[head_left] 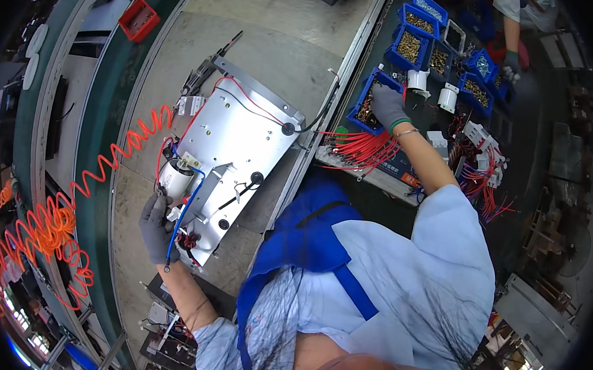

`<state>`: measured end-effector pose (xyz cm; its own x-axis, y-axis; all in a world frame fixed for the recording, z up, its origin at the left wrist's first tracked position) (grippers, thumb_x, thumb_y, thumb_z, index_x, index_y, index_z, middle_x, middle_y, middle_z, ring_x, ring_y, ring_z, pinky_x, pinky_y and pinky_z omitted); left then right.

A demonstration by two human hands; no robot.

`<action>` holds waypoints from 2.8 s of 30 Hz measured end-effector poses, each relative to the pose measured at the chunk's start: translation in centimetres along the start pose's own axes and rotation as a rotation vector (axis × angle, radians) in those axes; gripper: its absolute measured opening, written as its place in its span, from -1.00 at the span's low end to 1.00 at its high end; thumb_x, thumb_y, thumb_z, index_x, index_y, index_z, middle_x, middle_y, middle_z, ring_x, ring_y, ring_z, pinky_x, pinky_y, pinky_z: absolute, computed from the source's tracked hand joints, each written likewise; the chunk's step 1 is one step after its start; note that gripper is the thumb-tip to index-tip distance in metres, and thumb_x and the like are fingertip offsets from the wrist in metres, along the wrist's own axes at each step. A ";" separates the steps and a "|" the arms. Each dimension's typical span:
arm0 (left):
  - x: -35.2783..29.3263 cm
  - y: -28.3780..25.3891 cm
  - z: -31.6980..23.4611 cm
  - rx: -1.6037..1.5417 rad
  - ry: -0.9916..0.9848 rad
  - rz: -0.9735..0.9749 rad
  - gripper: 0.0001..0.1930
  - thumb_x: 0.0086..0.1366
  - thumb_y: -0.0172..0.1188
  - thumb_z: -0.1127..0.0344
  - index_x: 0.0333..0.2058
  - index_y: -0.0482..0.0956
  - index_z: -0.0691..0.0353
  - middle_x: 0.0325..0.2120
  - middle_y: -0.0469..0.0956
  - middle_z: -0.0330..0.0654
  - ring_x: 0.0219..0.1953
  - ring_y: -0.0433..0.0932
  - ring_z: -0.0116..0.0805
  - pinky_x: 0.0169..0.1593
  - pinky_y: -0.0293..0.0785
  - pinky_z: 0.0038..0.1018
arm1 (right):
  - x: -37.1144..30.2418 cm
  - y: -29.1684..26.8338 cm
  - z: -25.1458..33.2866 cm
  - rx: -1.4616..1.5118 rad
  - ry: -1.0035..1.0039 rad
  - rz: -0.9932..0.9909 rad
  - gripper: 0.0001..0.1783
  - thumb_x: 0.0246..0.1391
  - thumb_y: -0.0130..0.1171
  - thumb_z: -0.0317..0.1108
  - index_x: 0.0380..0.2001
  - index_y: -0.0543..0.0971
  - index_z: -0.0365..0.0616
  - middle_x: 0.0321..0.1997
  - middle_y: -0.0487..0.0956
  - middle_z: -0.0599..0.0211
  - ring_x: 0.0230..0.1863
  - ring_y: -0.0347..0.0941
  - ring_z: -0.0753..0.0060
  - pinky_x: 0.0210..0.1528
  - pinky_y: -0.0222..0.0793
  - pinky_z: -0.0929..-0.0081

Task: Assembling and wiring electronic components inside a metal chassis on a factory production line.

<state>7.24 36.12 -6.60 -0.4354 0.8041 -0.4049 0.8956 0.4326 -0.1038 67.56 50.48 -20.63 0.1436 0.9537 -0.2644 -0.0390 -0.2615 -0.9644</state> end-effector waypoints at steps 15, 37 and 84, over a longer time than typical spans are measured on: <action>-0.2 -0.4 -2.2 0.205 0.244 0.010 -0.71 0.22 0.23 0.30 -0.14 0.64 0.36 -0.40 0.63 -0.23 -0.40 0.53 -0.56 -0.31 0.45 -0.58 | 2.6 1.3 0.7 -0.078 -0.155 -0.067 -0.79 -0.04 0.16 -0.26 -0.35 0.60 -0.12 -0.32 0.61 -0.01 -0.22 0.55 -0.08 -0.15 0.43 0.10; -0.2 -0.6 -4.1 0.319 0.377 -0.074 -0.73 0.18 0.23 0.30 -0.17 0.65 0.28 -0.36 0.67 -0.04 -0.37 0.63 -0.38 -0.22 0.51 -0.48 | -19.2 -22.1 47.1 0.872 -1.165 0.136 -0.77 0.07 0.19 -0.42 -0.17 0.62 -0.16 -0.30 0.62 0.27 -0.37 0.54 0.46 -0.34 0.43 0.56; 2.9 -0.6 1.5 -0.474 -0.231 0.282 -0.75 0.29 0.20 0.24 -0.26 0.61 0.36 -0.50 0.55 -0.26 -0.64 0.25 -0.73 -0.71 0.03 -0.78 | -16.3 -16.5 52.1 0.801 -1.314 0.273 -0.57 -0.01 0.16 -0.48 0.00 0.58 -0.04 -0.27 0.64 0.28 -0.24 0.58 0.31 -0.08 0.46 0.41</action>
<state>5.55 37.59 -9.08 -0.1083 0.8277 -0.5506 0.8119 0.3932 0.4315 14.36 47.01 -0.46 -0.8708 0.4603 0.1727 -0.4768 -0.7050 -0.5249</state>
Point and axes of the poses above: each hand's wrist, its own x-axis towards the middle knuckle, its own y-axis out of the palm, z = x × y, the point moved 10 cm from there along x, towards the middle knuckle
